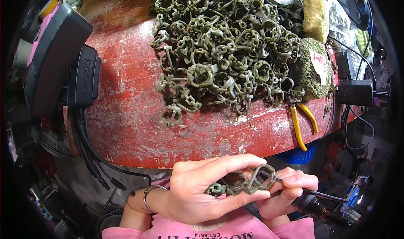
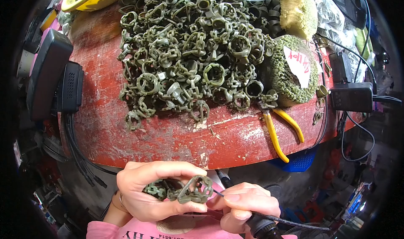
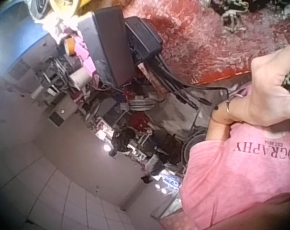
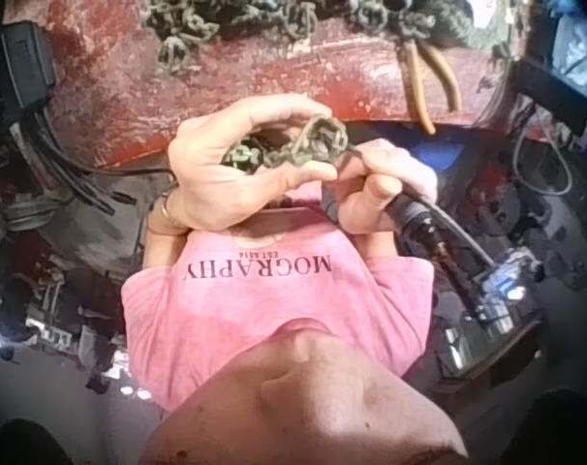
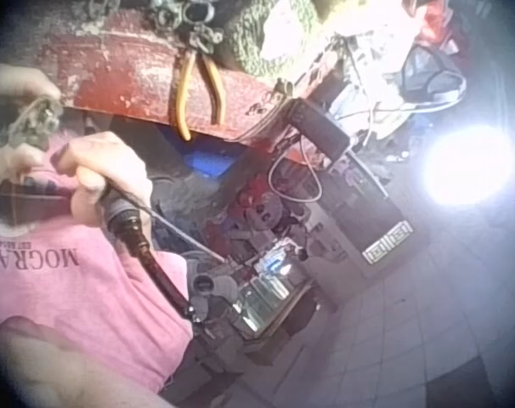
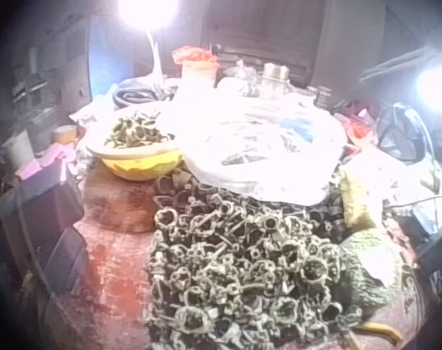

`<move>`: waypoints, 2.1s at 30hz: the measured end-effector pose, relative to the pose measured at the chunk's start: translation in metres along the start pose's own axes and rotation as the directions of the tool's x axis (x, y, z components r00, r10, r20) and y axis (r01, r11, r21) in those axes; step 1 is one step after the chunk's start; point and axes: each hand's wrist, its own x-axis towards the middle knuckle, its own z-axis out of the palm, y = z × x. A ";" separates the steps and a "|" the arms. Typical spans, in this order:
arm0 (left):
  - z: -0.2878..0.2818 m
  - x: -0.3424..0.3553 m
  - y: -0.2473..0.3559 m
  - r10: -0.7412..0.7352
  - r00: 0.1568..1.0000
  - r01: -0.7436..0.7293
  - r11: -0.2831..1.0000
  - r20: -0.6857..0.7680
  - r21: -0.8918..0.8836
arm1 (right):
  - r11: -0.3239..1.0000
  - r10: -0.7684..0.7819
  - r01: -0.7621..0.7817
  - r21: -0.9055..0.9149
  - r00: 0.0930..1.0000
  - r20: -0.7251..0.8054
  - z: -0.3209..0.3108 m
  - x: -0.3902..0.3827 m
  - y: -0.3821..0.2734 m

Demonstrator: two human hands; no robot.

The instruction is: Soldering or cleaning small plastic components with a handheld tool.

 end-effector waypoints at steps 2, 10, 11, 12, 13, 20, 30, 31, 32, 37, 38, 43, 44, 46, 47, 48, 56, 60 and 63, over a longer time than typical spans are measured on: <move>0.000 0.000 0.002 -0.011 1.000 0.011 1.000 -0.001 0.006 | 1.000 0.010 -0.010 0.018 1.000 -0.004 0.001 0.000 0.001; 0.001 0.000 0.002 0.001 1.000 -0.001 1.000 -0.027 0.011 | 0.990 0.086 -0.088 0.114 0.996 0.024 -0.004 0.000 -0.002; 0.001 0.000 0.002 -0.005 1.000 0.005 1.000 -0.026 0.010 | 0.989 0.085 -0.088 0.115 0.996 0.025 -0.004 0.000 -0.002; 0.001 0.000 0.002 -0.011 1.000 0.011 1.000 -0.023 0.007 | 0.989 0.093 -0.095 0.117 0.995 0.023 -0.003 0.001 -0.003; 0.001 0.000 0.002 -0.011 1.000 0.011 1.000 -0.023 0.006 | 0.988 0.100 -0.102 0.120 0.995 0.022 -0.004 0.001 -0.003; 0.000 0.000 -0.001 0.001 1.000 -0.001 1.000 -0.012 -0.014 | 0.979 0.137 -0.152 0.136 0.984 0.115 -0.011 0.003 -0.002; 0.001 0.000 0.000 -0.022 1.000 0.021 0.999 -0.007 -0.030 | 0.923 0.053 -0.134 0.360 0.972 0.227 -0.024 0.000 0.010; 0.000 0.000 0.001 -0.020 1.000 0.020 0.999 -0.006 -0.030 | 0.916 0.046 -0.113 0.386 0.983 0.178 -0.022 -0.001 0.011; 0.000 0.000 0.001 -0.025 1.000 0.025 0.999 0.002 -0.028 | 0.916 0.045 -0.111 0.385 0.983 0.177 -0.025 -0.001 0.011; 0.001 -0.001 0.001 -0.025 1.000 0.025 0.999 0.005 -0.024 | 0.900 0.031 -0.151 0.410 0.958 0.286 -0.029 0.001 0.011; 0.001 -0.001 0.001 -0.028 1.000 0.028 0.999 0.004 -0.026 | 0.900 0.030 -0.150 0.409 0.958 0.285 -0.030 0.000 0.011; 0.000 -0.002 0.002 -0.036 0.999 0.036 0.999 -0.001 -0.026 | 0.924 0.038 -0.153 0.352 0.949 0.313 -0.033 0.001 0.009; 0.001 -0.002 0.002 -0.034 0.999 0.034 0.999 0.000 -0.025 | 0.924 0.039 -0.153 0.350 0.949 0.312 -0.032 0.001 0.009; 0.001 -0.001 0.001 -0.032 0.999 0.032 0.999 0.004 -0.027 | 0.915 0.033 -0.135 0.380 0.964 0.264 -0.030 -0.001 0.008; 0.002 -0.001 0.001 -0.020 1.000 0.020 0.999 0.000 -0.029 | 0.917 0.033 -0.135 0.377 0.964 0.263 -0.029 -0.001 0.008; 0.002 -0.002 0.000 -0.013 1.000 0.012 1.000 -0.009 -0.025 | 0.927 0.027 -0.117 0.355 0.968 0.249 -0.028 -0.001 0.009; 0.001 -0.001 0.000 -0.048 0.999 0.048 0.999 -0.026 0.010 | 0.962 0.057 -0.114 0.247 0.972 0.227 -0.026 0.000 0.004; 0.004 -0.001 -0.002 -0.037 0.999 0.037 0.999 -0.031 -0.002 | 0.949 0.037 -0.089 0.304 0.984 0.173 -0.019 -0.002 0.009; 0.004 -0.001 -0.001 -0.048 0.998 0.049 0.999 -0.029 0.007 | 0.947 0.021 -0.060 0.315 0.992 0.125 -0.019 -0.003 0.009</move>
